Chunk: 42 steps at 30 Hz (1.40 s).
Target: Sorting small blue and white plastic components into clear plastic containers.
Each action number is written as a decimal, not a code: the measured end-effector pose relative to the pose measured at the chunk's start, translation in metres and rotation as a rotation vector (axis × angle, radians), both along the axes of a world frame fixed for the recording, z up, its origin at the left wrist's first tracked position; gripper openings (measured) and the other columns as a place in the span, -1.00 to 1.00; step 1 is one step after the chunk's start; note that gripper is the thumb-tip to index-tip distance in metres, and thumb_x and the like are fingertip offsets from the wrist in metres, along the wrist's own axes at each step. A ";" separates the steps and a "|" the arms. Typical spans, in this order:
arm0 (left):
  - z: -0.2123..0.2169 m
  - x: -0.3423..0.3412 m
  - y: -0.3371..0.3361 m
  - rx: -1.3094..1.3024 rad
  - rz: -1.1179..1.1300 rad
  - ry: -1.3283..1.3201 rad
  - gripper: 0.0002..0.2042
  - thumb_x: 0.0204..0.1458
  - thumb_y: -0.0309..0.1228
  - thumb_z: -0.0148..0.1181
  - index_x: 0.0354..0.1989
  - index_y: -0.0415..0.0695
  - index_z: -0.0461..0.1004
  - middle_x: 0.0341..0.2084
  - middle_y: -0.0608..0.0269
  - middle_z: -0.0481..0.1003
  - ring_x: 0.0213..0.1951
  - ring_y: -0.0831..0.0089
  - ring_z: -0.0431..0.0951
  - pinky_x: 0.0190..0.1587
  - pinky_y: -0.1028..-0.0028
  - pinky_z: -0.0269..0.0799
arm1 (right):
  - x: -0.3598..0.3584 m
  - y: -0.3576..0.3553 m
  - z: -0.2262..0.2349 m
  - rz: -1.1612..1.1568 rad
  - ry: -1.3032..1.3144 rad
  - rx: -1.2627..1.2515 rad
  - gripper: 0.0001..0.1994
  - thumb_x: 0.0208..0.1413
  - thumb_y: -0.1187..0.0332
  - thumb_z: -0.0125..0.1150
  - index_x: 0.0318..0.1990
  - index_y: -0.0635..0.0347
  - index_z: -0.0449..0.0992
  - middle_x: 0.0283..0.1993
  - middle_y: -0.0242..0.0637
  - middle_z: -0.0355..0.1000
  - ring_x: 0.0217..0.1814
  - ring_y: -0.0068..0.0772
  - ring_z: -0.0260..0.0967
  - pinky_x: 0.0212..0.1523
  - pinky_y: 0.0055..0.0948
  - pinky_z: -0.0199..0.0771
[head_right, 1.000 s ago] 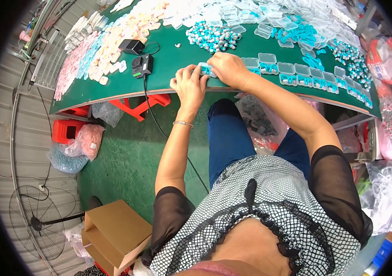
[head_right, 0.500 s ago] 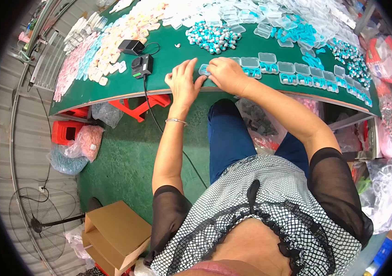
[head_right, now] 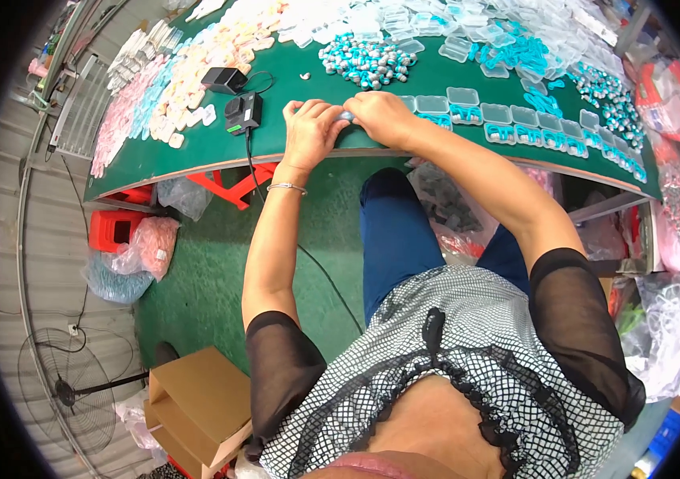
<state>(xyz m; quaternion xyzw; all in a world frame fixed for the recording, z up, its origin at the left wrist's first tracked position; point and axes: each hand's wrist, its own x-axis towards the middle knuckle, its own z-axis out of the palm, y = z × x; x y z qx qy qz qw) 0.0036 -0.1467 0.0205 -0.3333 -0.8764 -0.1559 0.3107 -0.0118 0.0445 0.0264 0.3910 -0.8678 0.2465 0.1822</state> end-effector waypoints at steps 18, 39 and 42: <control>0.005 0.025 0.067 -0.039 0.057 -0.112 -0.52 -0.25 -0.13 0.37 -0.12 -0.05 0.47 -0.20 0.32 0.47 -0.10 0.32 0.39 -0.06 0.14 0.14 | -0.012 0.078 0.011 -0.373 -0.243 0.268 -0.80 -0.09 0.25 0.28 -0.27 0.00 0.55 -0.23 -0.39 0.46 0.02 -0.27 0.29 0.02 -0.04 0.09; -0.001 0.012 0.060 0.123 -0.027 -0.104 -0.76 -0.10 -0.28 0.28 -0.24 -0.04 0.52 -0.30 0.36 0.54 -0.20 0.39 0.46 -0.11 0.23 0.13 | 0.007 0.079 -0.003 -0.013 0.063 0.093 -0.64 -0.14 0.34 0.31 -0.10 0.06 0.47 -0.19 -0.35 0.46 -0.03 -0.31 0.35 0.09 -0.20 0.11; -0.002 0.012 0.055 0.140 -0.038 -0.075 -0.76 -0.13 -0.29 0.31 -0.27 -0.04 0.53 -0.36 0.36 0.54 -0.23 0.39 0.47 -0.13 0.25 0.14 | 0.009 0.070 -0.005 -0.027 0.121 0.074 -0.68 -0.15 0.34 0.32 -0.15 0.05 0.48 -0.26 -0.36 0.46 -0.07 -0.31 0.37 0.09 -0.18 0.11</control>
